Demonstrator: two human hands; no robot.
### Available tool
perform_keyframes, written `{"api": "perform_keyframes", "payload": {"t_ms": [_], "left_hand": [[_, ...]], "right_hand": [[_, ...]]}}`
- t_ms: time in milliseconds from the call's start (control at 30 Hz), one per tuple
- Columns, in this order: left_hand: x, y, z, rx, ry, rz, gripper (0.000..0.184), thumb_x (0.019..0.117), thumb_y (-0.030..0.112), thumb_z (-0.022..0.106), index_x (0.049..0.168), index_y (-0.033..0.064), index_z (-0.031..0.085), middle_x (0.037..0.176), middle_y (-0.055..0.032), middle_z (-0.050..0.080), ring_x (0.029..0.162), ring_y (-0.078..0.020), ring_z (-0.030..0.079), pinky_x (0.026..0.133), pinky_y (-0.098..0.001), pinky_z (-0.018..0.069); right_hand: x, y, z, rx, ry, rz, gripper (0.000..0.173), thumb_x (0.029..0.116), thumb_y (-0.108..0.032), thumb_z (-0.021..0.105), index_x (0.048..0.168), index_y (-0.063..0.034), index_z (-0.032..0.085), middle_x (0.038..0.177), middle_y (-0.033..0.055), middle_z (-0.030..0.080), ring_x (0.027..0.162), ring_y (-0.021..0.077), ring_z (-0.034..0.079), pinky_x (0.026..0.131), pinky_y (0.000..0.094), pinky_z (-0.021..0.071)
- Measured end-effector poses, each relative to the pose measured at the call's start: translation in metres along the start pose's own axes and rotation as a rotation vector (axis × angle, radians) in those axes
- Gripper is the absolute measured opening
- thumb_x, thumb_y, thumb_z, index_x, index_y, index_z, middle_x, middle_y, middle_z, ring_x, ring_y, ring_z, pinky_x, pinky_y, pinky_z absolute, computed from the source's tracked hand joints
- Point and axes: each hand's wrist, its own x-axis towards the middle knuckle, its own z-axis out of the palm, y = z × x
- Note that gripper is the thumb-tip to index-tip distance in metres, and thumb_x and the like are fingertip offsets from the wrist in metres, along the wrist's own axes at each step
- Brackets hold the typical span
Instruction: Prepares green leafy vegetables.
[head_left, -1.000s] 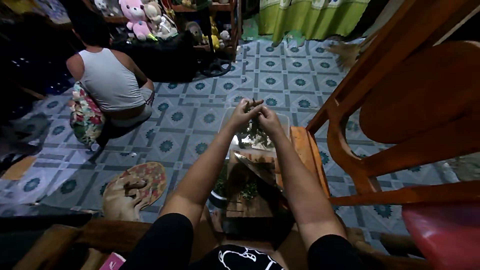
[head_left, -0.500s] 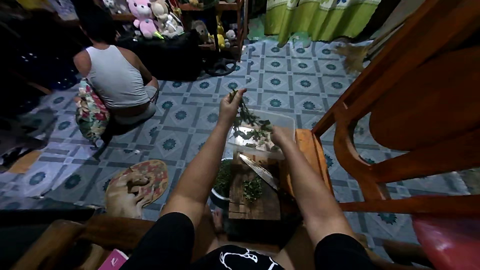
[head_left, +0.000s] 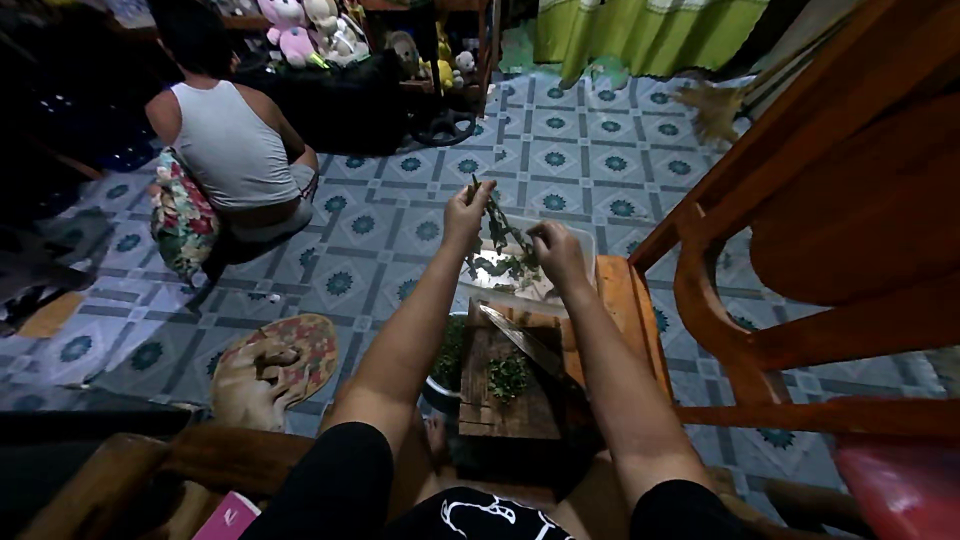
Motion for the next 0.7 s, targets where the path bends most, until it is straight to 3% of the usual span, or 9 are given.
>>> {"api": "perform_keyframes", "payload": {"t_ms": [100,200,233,367,533,567,633,700], "left_hand": [[0.002,-0.004,-0.008,-0.022,0.016,-0.011,0.033,0.1075,0.031,0.054,0.119,0.0045,0.070,0.092,-0.0045,0.068,0.074,-0.0089,0.060,0.068,-0.0271,0.0502],[-0.002,-0.005,-0.002,-0.026,-0.008,0.001,0.033,0.1069,0.031,0.056,0.117,0.0038,0.072,0.089,-0.0035,0.067,0.072,-0.0077,0.058,0.066,-0.0258,0.0490],[-0.003,-0.005,0.001,-0.023,-0.017,0.007,0.032,0.1068,0.031,0.056,0.115,0.0041,0.072,0.087,-0.0031,0.067,0.071,-0.0074,0.058,0.065,-0.0254,0.0488],[-0.005,-0.005,0.004,0.014,-0.032,0.045,0.032,0.1068,0.031,0.055,0.116,0.0050,0.072,0.090,-0.0032,0.069,0.074,-0.0083,0.060,0.068,-0.0274,0.0503],[-0.007,-0.003,-0.011,-0.007,0.134,-0.011,0.034,0.1102,0.027,0.046,0.120,0.0038,0.070,0.095,-0.0059,0.069,0.078,-0.0104,0.062,0.071,-0.0296,0.0512],[-0.005,-0.003,-0.017,-0.042,0.169,-0.028,0.035,0.1104,0.027,0.045,0.121,0.0032,0.069,0.099,-0.0070,0.070,0.082,-0.0113,0.063,0.076,-0.0308,0.0528],[-0.001,-0.001,-0.025,-0.106,0.237,-0.037,0.036,0.1108,0.028,0.044,0.119,0.0032,0.068,0.095,-0.0049,0.067,0.078,-0.0102,0.061,0.071,-0.0289,0.0519],[0.001,0.003,-0.035,-0.114,0.283,-0.015,0.038,0.1115,0.029,0.042,0.119,0.0034,0.068,0.104,-0.0047,0.071,0.083,-0.0087,0.064,0.074,-0.0279,0.0533]], "right_hand": [[-0.001,0.009,-0.001,0.026,-0.017,0.065,0.027,0.1041,-0.012,0.051,0.119,0.0017,0.068,0.118,0.0224,0.068,0.108,0.0359,0.068,0.097,0.0522,0.0528],[0.005,-0.006,-0.002,0.110,-0.026,0.039,0.041,0.1043,-0.025,0.056,0.142,-0.0091,0.059,0.130,0.0229,0.060,0.105,0.0339,0.066,0.087,0.0479,0.0559],[0.007,-0.011,0.000,0.109,-0.042,0.002,0.042,0.1033,-0.025,0.058,0.144,-0.0118,0.059,0.132,0.0218,0.060,0.103,0.0325,0.066,0.086,0.0468,0.0562],[0.007,-0.015,0.009,0.048,-0.031,-0.055,0.024,0.1015,-0.010,0.057,0.119,-0.0019,0.071,0.115,0.0198,0.070,0.104,0.0336,0.069,0.094,0.0508,0.0548],[-0.005,0.005,0.007,-0.038,0.007,-0.023,0.022,0.1018,-0.008,0.055,0.113,0.0042,0.070,0.116,0.0216,0.069,0.108,0.0353,0.068,0.097,0.0504,0.0539],[-0.007,0.011,0.005,-0.072,-0.027,0.005,0.022,0.1021,-0.008,0.055,0.114,0.0046,0.069,0.116,0.0225,0.069,0.109,0.0367,0.068,0.097,0.0523,0.0531],[-0.011,0.025,0.002,-0.155,-0.115,0.089,0.022,0.1018,-0.008,0.056,0.116,0.0042,0.068,0.118,0.0245,0.067,0.112,0.0404,0.066,0.097,0.0575,0.0519],[-0.015,0.041,0.002,-0.251,-0.187,0.157,0.021,0.1001,-0.008,0.058,0.115,0.0035,0.068,0.118,0.0269,0.066,0.112,0.0448,0.065,0.094,0.0629,0.0514]]}}
